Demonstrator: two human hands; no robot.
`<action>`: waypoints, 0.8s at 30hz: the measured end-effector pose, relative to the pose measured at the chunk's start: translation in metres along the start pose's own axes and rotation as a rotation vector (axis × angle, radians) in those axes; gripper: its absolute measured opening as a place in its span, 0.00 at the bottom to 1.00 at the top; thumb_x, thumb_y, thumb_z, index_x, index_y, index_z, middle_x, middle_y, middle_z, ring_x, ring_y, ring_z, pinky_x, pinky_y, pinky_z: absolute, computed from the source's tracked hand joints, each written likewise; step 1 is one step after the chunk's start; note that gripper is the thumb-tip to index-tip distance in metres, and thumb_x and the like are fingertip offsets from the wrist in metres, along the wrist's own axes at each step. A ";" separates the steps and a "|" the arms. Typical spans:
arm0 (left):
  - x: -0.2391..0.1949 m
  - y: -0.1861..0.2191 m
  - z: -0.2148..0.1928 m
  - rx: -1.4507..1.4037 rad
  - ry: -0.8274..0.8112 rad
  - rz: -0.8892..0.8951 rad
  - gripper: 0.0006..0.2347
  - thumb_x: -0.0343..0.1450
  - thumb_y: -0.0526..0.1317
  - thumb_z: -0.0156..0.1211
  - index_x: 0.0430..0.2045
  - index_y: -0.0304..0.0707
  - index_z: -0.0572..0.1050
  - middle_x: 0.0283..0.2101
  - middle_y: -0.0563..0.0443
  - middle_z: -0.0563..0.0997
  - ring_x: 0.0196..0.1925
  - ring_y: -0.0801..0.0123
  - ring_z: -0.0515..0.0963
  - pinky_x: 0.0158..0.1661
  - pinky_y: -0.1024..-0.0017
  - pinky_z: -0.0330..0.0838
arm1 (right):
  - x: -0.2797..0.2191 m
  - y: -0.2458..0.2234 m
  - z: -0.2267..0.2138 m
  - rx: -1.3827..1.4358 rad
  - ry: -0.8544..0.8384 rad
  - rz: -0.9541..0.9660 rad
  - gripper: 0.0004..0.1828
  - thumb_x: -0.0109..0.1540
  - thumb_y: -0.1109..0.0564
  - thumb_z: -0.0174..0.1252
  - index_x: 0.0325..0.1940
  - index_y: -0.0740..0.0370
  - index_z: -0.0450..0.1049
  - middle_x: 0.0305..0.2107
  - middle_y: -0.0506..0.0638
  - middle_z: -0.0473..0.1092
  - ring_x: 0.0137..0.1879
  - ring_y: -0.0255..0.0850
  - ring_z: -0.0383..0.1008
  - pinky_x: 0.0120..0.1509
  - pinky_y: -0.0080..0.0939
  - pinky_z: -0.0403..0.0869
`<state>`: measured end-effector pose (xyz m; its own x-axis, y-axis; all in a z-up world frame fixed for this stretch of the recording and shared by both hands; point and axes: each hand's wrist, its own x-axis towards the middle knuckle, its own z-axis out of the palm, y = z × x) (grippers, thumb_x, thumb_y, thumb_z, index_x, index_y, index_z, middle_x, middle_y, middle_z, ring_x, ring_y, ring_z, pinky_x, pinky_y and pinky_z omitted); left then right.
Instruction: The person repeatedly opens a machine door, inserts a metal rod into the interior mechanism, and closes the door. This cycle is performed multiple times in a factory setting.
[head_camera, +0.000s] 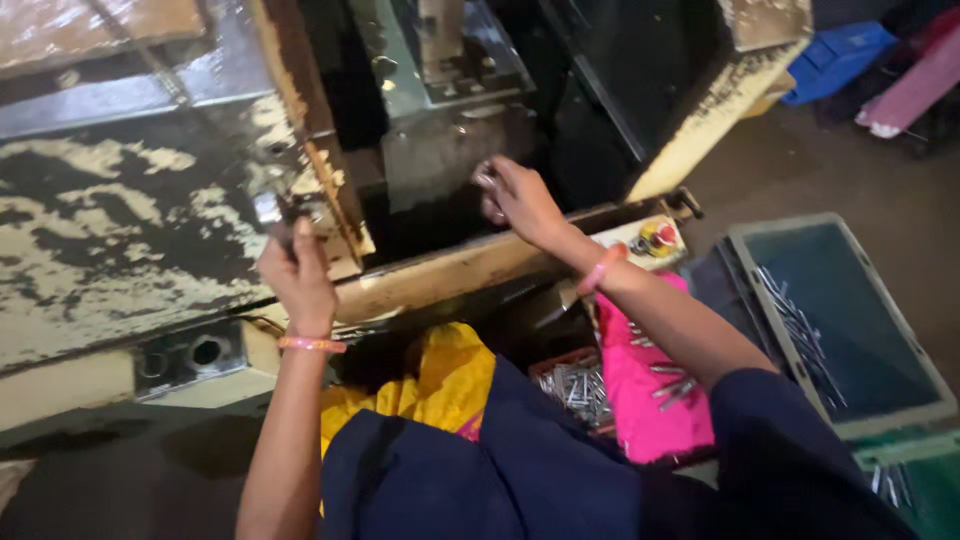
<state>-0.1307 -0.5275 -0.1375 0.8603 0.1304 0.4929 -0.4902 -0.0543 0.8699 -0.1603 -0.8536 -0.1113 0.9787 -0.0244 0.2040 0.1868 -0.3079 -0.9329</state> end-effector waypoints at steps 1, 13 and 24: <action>-0.002 -0.001 0.005 0.035 0.044 0.052 0.17 0.81 0.43 0.54 0.22 0.34 0.66 0.18 0.59 0.65 0.21 0.78 0.62 0.24 0.71 0.53 | 0.020 0.007 -0.005 0.183 -0.023 -0.042 0.07 0.74 0.57 0.52 0.47 0.64 0.70 0.25 0.47 0.71 0.29 0.31 0.69 0.33 0.35 0.69; 0.002 -0.012 0.021 0.117 0.206 0.133 0.14 0.79 0.41 0.53 0.24 0.31 0.69 0.17 0.55 0.66 0.19 0.74 0.63 0.23 0.71 0.52 | 0.348 0.076 0.071 0.672 0.508 -0.199 0.13 0.60 0.61 0.65 0.48 0.66 0.76 0.34 0.49 0.80 0.31 0.32 0.72 0.32 0.29 0.65; 0.006 -0.025 0.020 0.161 0.208 0.205 0.15 0.78 0.40 0.51 0.21 0.32 0.70 0.16 0.54 0.70 0.17 0.75 0.68 0.22 0.73 0.57 | 0.502 0.098 0.106 0.977 0.640 0.042 0.20 0.56 0.60 0.71 0.51 0.61 0.76 0.36 0.48 0.76 0.37 0.34 0.73 0.36 0.33 0.67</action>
<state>-0.1102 -0.5449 -0.1560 0.6909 0.2992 0.6581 -0.6073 -0.2536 0.7529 0.3583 -0.7948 -0.1317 0.8159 -0.5778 0.0200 0.4145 0.5605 -0.7169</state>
